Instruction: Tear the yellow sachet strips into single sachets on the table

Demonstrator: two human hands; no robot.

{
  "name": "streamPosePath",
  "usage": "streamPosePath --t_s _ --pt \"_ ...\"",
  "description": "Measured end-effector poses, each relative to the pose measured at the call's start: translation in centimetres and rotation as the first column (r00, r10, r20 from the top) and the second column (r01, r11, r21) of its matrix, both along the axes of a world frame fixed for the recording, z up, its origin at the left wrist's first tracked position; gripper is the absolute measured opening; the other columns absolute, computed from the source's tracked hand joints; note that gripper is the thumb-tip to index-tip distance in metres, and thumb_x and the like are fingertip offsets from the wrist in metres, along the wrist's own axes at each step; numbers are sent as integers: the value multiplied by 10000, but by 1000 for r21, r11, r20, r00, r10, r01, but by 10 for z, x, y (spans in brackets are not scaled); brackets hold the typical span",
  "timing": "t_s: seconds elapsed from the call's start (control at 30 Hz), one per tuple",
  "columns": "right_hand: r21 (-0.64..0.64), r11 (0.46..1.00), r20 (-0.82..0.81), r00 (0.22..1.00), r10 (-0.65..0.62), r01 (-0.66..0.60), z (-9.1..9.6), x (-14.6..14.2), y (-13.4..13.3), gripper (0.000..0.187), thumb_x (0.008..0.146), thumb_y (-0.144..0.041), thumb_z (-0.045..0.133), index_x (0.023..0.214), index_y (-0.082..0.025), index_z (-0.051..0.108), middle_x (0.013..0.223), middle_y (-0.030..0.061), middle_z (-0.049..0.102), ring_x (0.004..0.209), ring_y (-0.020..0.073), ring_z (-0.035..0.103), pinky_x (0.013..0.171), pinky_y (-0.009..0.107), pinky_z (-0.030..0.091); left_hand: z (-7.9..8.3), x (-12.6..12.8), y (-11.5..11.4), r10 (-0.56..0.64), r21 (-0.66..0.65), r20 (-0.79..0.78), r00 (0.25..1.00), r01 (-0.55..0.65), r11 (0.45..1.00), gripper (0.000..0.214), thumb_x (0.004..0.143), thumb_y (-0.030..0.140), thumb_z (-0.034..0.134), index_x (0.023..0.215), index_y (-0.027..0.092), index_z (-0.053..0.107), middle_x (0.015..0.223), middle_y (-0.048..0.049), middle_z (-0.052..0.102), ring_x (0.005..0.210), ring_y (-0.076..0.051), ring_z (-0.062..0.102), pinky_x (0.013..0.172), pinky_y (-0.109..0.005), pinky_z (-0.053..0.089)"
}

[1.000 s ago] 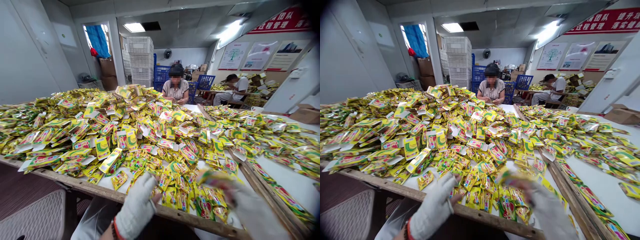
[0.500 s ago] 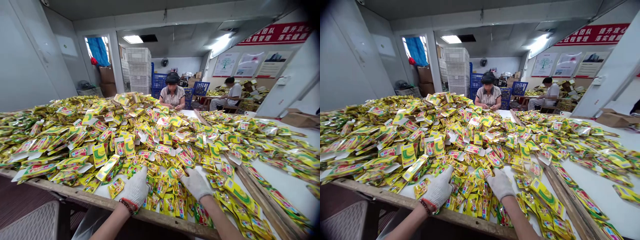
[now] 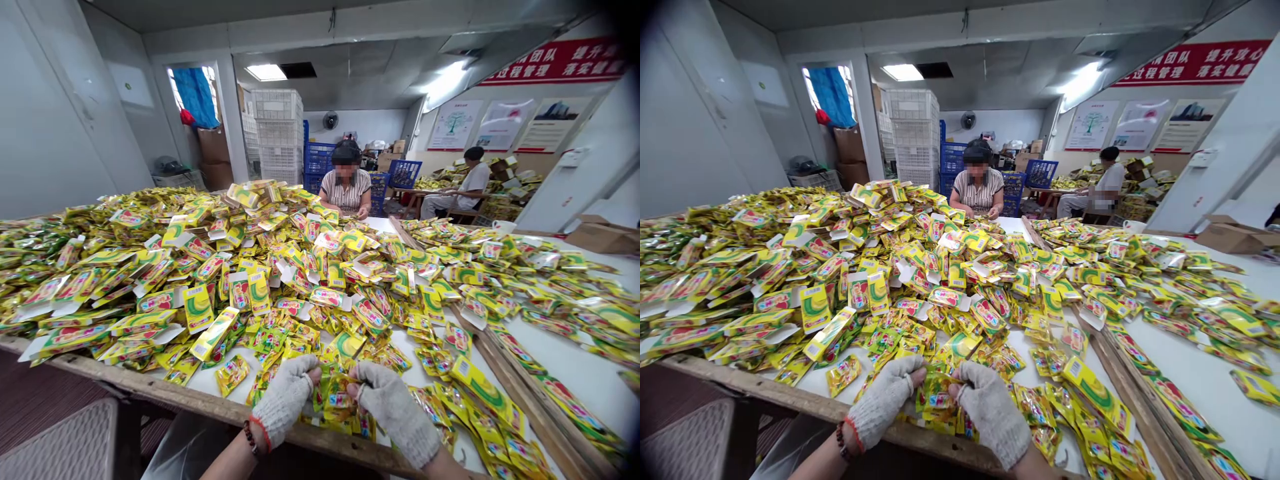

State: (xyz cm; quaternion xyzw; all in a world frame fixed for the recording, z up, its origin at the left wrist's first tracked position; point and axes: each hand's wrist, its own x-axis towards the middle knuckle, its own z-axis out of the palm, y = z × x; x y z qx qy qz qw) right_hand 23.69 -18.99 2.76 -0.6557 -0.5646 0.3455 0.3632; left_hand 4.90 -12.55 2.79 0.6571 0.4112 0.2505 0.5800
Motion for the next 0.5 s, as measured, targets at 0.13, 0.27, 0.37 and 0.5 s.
streamPosePath --t_s 0.13,0.27,0.37,0.5 --pt "39 999 104 995 -6 2 8 -5 3 99 709 -236 572 623 -213 616 638 0 638 653 175 560 623 271 429 8 1 -5 -108 8 3 994 108 994 324 790 449 612 866 146 694 824 -19 686 801 -189 619 748 -277 497" --pt "35 999 89 996 -29 26 -2 -8 2 155 751 -283 533 802 -215 662 758 27 702 698 195 623 640 277 485 13 0 -10 -118 61 -69 991 122 991 292 745 317 650 978 148 703 881 -9 703 859 -195 621 746 -251 487" --pt "32 999 11 1000 -24 23 -12 -13 1 389 772 -398 550 1102 -209 633 995 69 733 879 233 677 776 303 535 18 3 -16 -63 145 -218 974 96 985 265 782 290 617 1000 158 688 863 5 694 801 -161 620 695 -217 482" --pt "-92 996 -49 999 -8 4 -15 -18 1 365 742 -422 552 1048 -232 614 913 55 745 841 245 710 703 293 552 29 -11 -6 97 288 -383 919 19 957 174 805 342 623 899 201 664 817 19 663 791 -161 608 689 -219 473"
